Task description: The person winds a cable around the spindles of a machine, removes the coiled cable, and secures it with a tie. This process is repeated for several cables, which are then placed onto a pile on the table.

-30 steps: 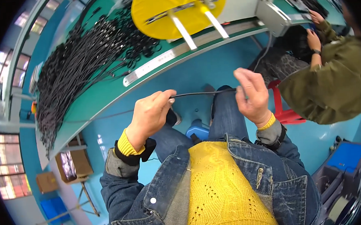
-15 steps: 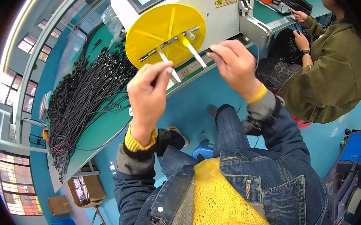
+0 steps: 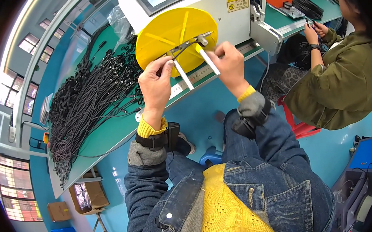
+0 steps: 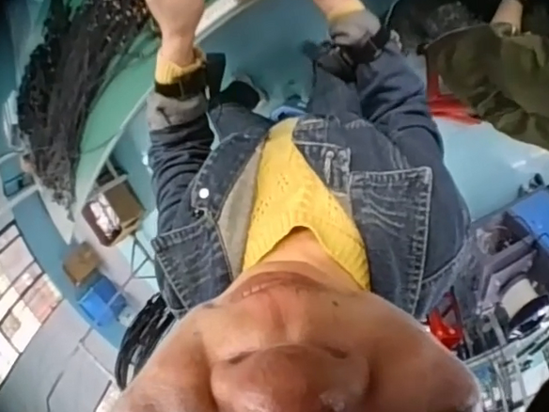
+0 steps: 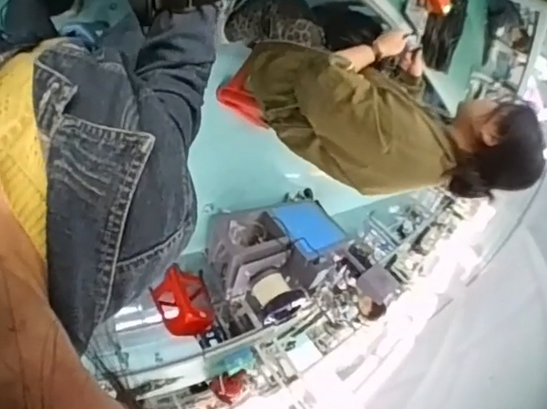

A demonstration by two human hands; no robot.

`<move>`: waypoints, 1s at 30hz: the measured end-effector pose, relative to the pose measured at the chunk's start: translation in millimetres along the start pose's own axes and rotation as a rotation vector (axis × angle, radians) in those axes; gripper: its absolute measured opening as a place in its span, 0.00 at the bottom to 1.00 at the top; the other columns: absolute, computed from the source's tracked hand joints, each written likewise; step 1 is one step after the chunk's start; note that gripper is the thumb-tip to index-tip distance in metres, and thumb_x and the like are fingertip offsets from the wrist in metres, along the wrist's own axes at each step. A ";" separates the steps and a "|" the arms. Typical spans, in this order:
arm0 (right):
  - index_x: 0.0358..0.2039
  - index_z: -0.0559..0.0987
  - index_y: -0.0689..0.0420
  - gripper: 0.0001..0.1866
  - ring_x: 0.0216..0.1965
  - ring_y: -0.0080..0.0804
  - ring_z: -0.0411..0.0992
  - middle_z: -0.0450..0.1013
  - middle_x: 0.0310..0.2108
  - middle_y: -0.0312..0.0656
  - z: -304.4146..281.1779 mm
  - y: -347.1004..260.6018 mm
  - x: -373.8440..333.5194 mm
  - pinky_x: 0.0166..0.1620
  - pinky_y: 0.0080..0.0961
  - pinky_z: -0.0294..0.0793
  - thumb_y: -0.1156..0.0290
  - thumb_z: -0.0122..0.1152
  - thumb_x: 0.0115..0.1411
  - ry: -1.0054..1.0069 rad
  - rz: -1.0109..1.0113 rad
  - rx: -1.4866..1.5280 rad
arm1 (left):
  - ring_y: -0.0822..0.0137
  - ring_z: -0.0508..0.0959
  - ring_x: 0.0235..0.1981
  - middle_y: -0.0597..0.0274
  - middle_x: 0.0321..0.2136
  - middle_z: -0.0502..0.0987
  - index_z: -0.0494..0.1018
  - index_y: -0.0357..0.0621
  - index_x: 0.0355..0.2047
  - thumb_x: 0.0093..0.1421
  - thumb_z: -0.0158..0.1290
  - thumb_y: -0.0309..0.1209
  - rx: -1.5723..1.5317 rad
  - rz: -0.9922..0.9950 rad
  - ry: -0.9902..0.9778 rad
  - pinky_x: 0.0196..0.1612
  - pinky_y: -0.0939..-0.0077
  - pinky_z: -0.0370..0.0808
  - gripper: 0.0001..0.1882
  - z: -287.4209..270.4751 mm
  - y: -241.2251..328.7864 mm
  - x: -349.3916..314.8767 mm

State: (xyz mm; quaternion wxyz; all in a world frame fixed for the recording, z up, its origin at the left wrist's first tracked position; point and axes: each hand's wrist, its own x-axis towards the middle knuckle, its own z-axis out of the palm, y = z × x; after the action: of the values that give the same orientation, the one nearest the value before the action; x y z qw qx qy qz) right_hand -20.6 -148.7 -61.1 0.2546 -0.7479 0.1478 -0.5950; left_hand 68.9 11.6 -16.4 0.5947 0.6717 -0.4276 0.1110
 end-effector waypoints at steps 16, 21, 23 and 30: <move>0.16 0.67 0.61 0.13 0.16 0.21 0.61 0.63 0.12 0.36 -83.8 11.8 -115.4 0.21 0.21 0.62 0.72 0.63 0.47 -0.539 0.481 0.068 | 0.71 0.67 0.17 0.60 0.18 0.68 0.75 0.37 0.35 0.53 0.54 0.24 0.291 0.200 0.044 0.22 0.82 0.64 0.09 -21.6 16.7 -18.8; 0.16 0.67 0.61 0.14 0.14 0.34 0.64 0.65 0.12 0.42 -83.8 14.2 -123.8 0.21 0.28 0.63 0.69 0.63 0.46 -0.609 0.533 0.062 | 0.70 0.65 0.16 0.60 0.17 0.67 0.74 0.37 0.37 0.54 0.53 0.25 0.330 0.230 0.002 0.20 0.80 0.63 0.09 -22.0 27.4 -29.6; 0.16 0.67 0.61 0.14 0.14 0.34 0.64 0.65 0.12 0.42 -83.9 14.0 -125.3 0.21 0.28 0.63 0.69 0.63 0.46 -0.621 0.536 0.059 | 0.70 0.65 0.16 0.60 0.17 0.67 0.74 0.37 0.37 0.54 0.53 0.25 0.328 0.211 -0.006 0.20 0.80 0.63 0.10 -21.2 30.4 -35.3; 0.16 0.67 0.60 0.15 0.15 0.33 0.65 0.65 0.12 0.42 -78.5 18.9 -133.0 0.21 0.28 0.64 0.67 0.63 0.46 -0.687 0.568 0.040 | 0.70 0.65 0.16 0.59 0.17 0.67 0.73 0.37 0.40 0.56 0.51 0.24 0.270 0.158 -0.020 0.20 0.80 0.63 0.11 -14.6 31.1 -47.3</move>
State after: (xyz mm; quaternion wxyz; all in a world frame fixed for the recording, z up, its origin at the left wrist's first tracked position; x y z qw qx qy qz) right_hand -127.8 -110.7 -167.2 0.4568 -0.8268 0.2427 -0.2211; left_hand 23.3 47.8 -21.7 0.4840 0.7109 -0.4663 0.2070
